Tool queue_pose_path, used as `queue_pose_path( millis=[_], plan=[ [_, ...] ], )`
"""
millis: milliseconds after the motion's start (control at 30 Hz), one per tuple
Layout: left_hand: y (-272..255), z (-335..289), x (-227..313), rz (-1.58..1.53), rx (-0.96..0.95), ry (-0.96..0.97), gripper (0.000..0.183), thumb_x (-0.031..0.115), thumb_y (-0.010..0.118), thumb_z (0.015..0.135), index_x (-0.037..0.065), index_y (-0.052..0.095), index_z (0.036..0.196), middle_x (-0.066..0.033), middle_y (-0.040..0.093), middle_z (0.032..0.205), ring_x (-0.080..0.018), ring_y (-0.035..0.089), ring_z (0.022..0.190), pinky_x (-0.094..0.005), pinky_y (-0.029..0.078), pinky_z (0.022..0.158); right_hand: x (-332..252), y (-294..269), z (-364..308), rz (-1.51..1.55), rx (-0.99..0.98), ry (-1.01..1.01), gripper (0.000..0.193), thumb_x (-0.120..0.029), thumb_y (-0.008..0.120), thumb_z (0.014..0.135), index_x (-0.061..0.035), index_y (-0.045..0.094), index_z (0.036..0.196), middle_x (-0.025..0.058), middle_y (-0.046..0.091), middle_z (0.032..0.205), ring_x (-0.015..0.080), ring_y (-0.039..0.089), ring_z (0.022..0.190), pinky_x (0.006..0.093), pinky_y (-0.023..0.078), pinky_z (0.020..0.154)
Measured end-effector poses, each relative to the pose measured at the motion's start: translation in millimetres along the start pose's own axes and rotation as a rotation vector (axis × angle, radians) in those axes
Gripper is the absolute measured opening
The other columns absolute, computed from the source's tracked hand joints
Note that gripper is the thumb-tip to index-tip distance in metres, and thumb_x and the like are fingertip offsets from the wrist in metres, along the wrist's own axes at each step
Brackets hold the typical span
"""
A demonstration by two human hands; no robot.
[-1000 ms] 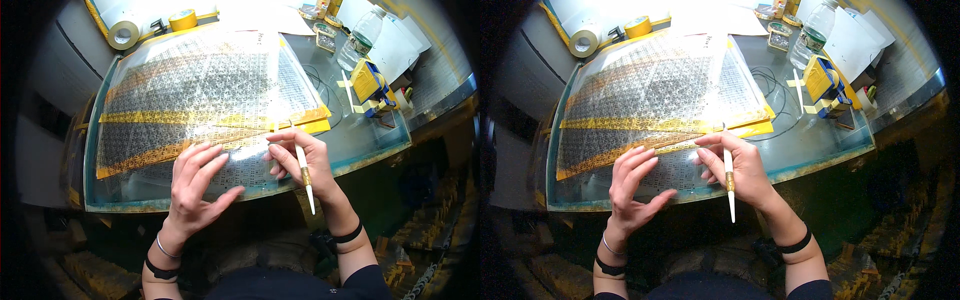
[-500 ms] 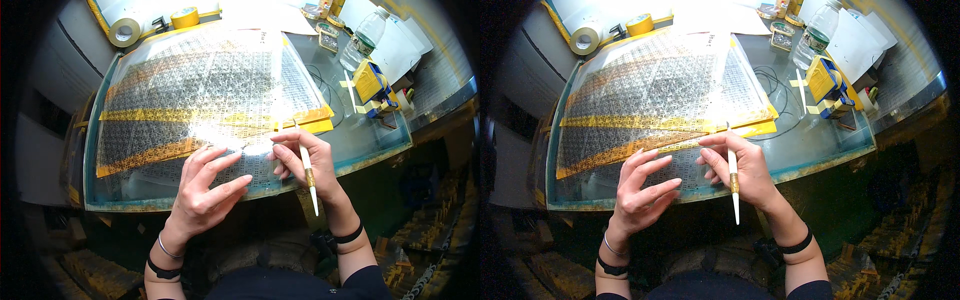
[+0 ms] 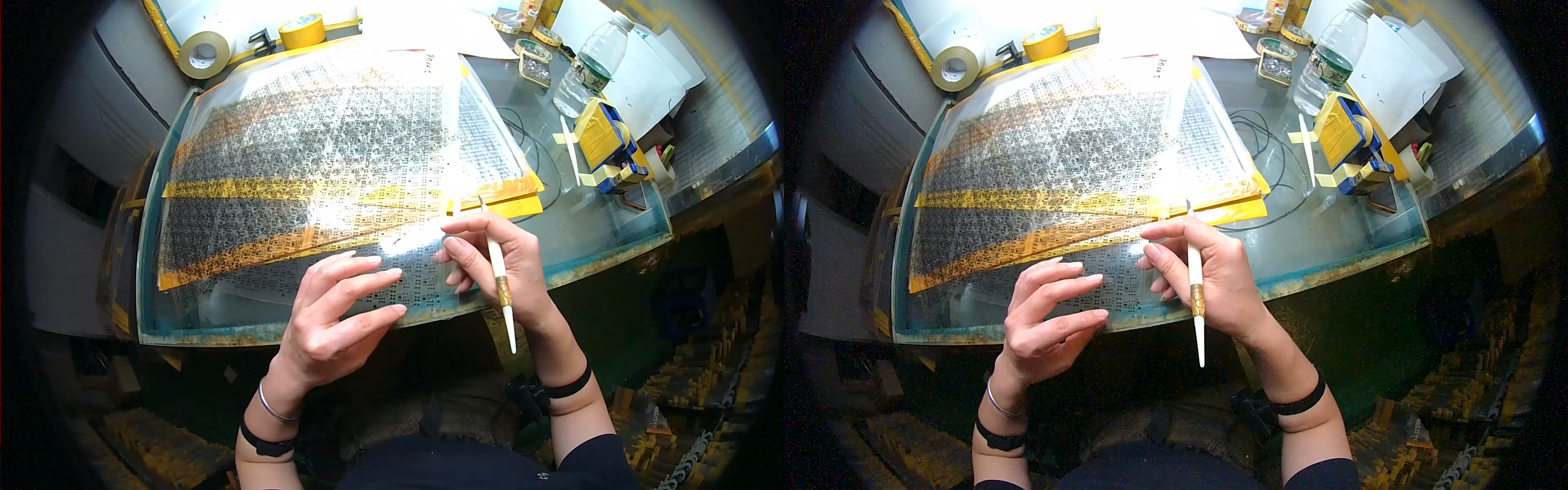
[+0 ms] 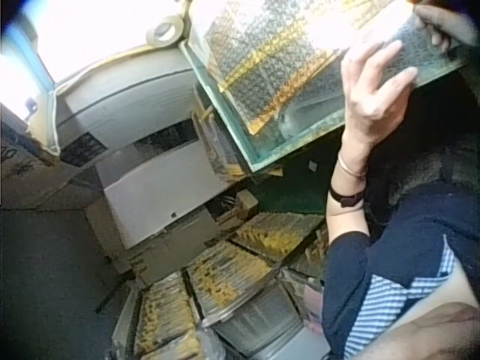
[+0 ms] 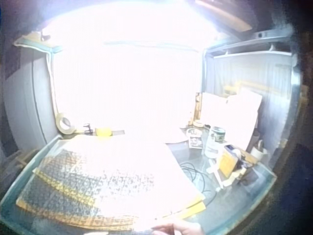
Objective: Preparing a large patterned transparent sheet on a light table using a small tool.
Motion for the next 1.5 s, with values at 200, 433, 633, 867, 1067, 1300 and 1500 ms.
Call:
queue_pose_path(
  millis=[200,433,633,867,1067,1300,1500],
  plan=[
    [-2,-1,-3,-0.023,0.057,-0.034,0.025,0.001,0.079,0.065,0.009,0.070,0.087,-0.0043,0.068,0.098,-0.0253,0.062,0.098,-0.0398,0.048,0.085,-1,0,0,0.006,0.001,-0.013,0.021,-0.008,0.062,0.093,-0.0007,0.061,0.112,0.0088,0.068,0.084,0.0071,0.062,0.063,0.0205,0.052,0.055],
    [-4,-2,-2,-0.054,0.078,-0.002,0.023,0.000,0.079,0.063,0.009,0.069,0.082,-0.0025,0.066,0.084,-0.0227,0.062,0.087,-0.0364,0.048,0.076,1,0,0,-0.003,-0.007,-0.015,0.020,-0.008,0.062,0.093,-0.0015,0.062,0.112,0.0085,0.068,0.084,0.0069,0.062,0.063,0.0200,0.052,0.055],
    [-6,-4,-1,-0.082,0.100,0.011,0.022,-0.001,0.080,0.061,0.008,0.067,0.077,-0.0012,0.060,0.073,-0.0206,0.059,0.076,-0.0339,0.045,0.069,-1,0,-1,-0.003,0.006,-0.014,0.020,-0.007,0.062,0.092,-0.0017,0.062,0.111,0.0080,0.068,0.083,0.0069,0.062,0.063,0.0200,0.052,0.055],
    [-6,-5,-1,-0.067,0.108,0.017,0.021,0.001,0.082,0.061,0.008,0.066,0.074,0.0002,0.055,0.068,-0.0196,0.055,0.070,-0.0328,0.043,0.065,-1,0,-1,0.004,0.004,-0.014,0.019,-0.007,0.062,0.092,-0.0019,0.062,0.111,0.0077,0.068,0.083,0.0067,0.061,0.063,0.0201,0.052,0.056],
    [-8,-5,-2,-0.048,0.129,0.003,0.021,0.002,0.083,0.061,0.010,0.067,0.071,0.0006,0.054,0.067,-0.0189,0.053,0.070,-0.0313,0.043,0.063,-2,0,-1,-0.001,-0.001,-0.029,0.019,-0.006,0.062,0.092,-0.0019,0.062,0.110,0.0077,0.068,0.083,0.0066,0.061,0.063,0.0200,0.052,0.056],
    [-10,-6,-5,-0.101,0.150,-0.023,0.022,0.001,0.083,0.061,0.009,0.066,0.072,-0.0006,0.055,0.068,-0.0194,0.054,0.070,-0.0316,0.043,0.064,-1,0,-1,-0.002,0.006,-0.036,0.019,-0.006,0.062,0.092,-0.0017,0.062,0.110,0.0078,0.068,0.082,0.0066,0.061,0.063,0.0199,0.052,0.055],
    [-12,-5,-6,-0.113,0.158,-0.034,0.021,0.000,0.082,0.060,0.009,0.066,0.071,-0.0006,0.056,0.068,-0.0195,0.055,0.069,-0.0317,0.043,0.065,-2,0,0,-0.007,0.003,-0.048,0.019,-0.006,0.062,0.092,-0.0017,0.062,0.110,0.0080,0.068,0.082,0.0067,0.062,0.062,0.0201,0.052,0.055]
  ],
)
Point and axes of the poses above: each hand's wrist, its own z-axis towards the middle knuckle, its own y-axis out of the palm, x = y × z, the point moved 10 cm from there along z, towards the middle knuckle
